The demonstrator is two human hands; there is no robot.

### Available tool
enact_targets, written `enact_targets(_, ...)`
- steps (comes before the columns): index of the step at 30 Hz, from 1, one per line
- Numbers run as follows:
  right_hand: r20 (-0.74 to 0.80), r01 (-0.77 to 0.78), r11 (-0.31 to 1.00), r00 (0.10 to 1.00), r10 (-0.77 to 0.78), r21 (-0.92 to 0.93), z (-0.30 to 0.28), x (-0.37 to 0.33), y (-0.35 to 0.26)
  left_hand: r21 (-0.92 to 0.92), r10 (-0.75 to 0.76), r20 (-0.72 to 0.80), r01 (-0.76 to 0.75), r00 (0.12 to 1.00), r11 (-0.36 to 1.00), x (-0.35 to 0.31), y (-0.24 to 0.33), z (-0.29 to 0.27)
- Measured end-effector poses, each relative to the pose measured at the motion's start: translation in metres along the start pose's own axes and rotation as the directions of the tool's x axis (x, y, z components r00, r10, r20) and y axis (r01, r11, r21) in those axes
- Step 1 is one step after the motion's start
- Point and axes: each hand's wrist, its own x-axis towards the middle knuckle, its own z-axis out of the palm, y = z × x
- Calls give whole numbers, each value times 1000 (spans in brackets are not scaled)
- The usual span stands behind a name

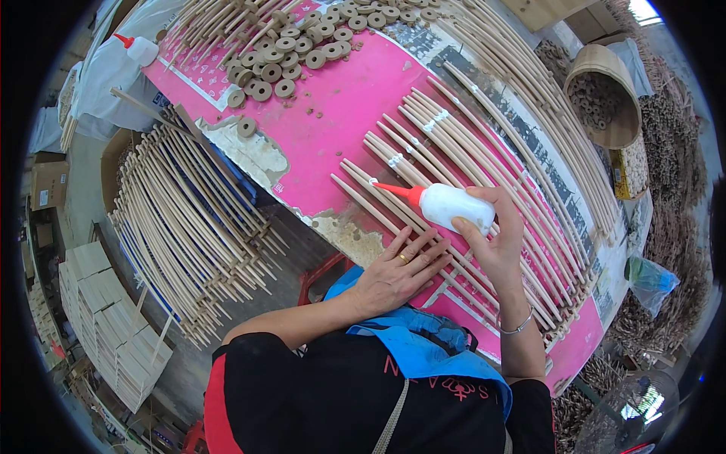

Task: Assemble a wooden mat by sliding small wooden rings onto dowels and securing them with glue.

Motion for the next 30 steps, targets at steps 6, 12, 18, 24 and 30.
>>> enact_targets(6, -21, -3, 1000, 1000, 4, 29, -2, -3, -6, -12, -1, -4, 1, 1000, 1000, 0, -1, 2)
enact_targets(12, 5, 8, 999, 1000, -9, 33, 6, -4, -7, 0, 9, -15, -9, 1000, 1000, -2, 0, 3)
enact_targets(18, 19, 4, 1000, 1000, -4, 21, 7, -6, -3, 0, -1, -14, 1, 1000, 1000, -3, 1, 3)
enact_targets(24, 24, 4, 1000, 1000, -4, -15, -5, -7, -12, -87, 6, -61, -12, 998, 996, 2, 2, 4)
enact_targets(30, 72, 14, 998, 997, -18, 59, 7, -8, -9, -76, -14, -71, 8, 997, 997, -1, 1, 7)
